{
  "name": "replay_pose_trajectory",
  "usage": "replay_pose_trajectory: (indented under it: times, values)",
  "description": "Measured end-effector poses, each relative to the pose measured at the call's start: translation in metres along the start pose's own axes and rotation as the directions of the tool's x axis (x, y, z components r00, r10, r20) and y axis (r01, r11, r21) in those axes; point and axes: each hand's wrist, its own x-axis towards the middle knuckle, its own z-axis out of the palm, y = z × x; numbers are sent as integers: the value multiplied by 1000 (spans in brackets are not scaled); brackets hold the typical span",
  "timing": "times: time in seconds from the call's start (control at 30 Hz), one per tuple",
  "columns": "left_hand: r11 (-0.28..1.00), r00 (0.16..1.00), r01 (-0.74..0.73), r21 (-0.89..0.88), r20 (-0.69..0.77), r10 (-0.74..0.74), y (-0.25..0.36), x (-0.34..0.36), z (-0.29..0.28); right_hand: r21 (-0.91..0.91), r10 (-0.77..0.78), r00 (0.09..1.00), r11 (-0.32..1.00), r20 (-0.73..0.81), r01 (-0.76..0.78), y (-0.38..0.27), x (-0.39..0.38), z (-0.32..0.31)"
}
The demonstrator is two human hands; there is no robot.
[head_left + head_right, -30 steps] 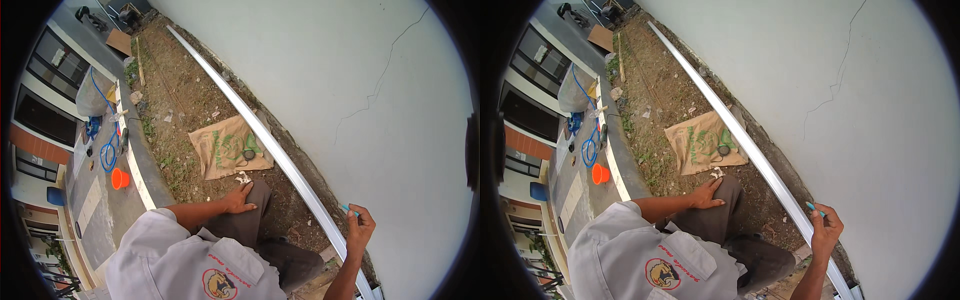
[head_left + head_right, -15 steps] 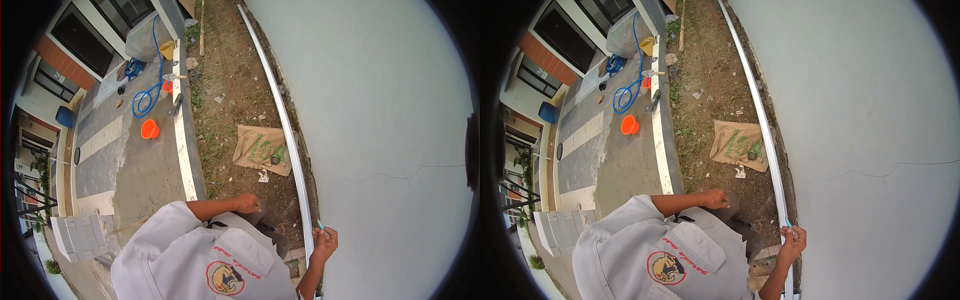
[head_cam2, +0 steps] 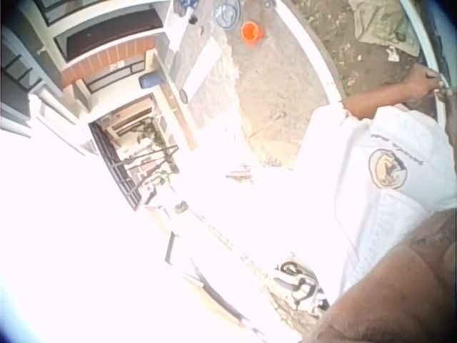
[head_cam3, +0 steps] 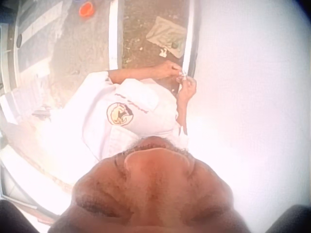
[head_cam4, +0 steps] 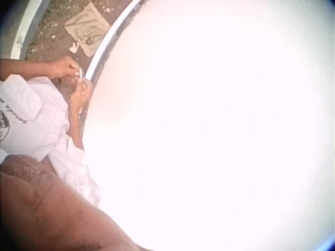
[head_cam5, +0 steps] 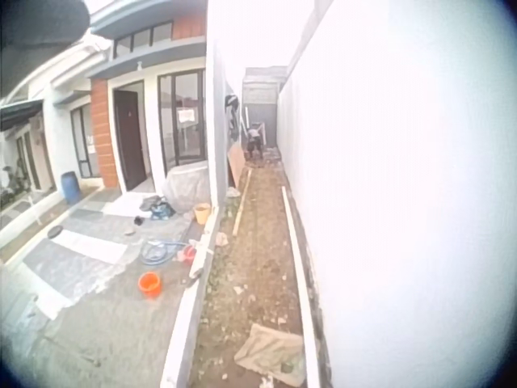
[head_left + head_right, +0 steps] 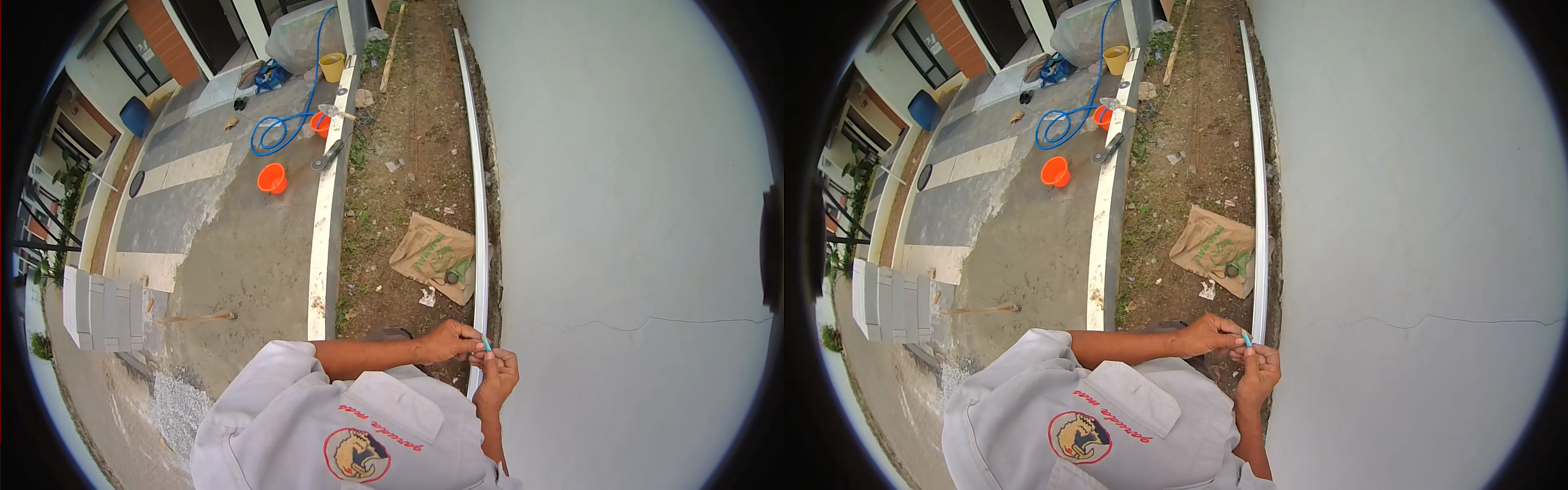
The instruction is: The worker measures, marks, and cuts aluminum or metal trim using a tape measure, chalk/pencil, and an angle grinder.
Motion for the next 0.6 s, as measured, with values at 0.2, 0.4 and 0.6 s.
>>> replay_pose_trajectory:
  times: [0.2, 0.4, 0.6]
  values:
    - [989, 986, -47, -137, -166, 24, -4, -20, -2, -53, 42, 968, 998, 248, -30, 4, 1, 4]
    - [984, 913, -163, -67, -389, 125, 24, -42, -38, -173, 102, 942, 984, 320, -48, -3, 15, 17]
    - [967, 878, -186, -175, -472, 84, 54, -64, -72, -313, 164, 923, 948, 348, -51, -9, 40, 31]
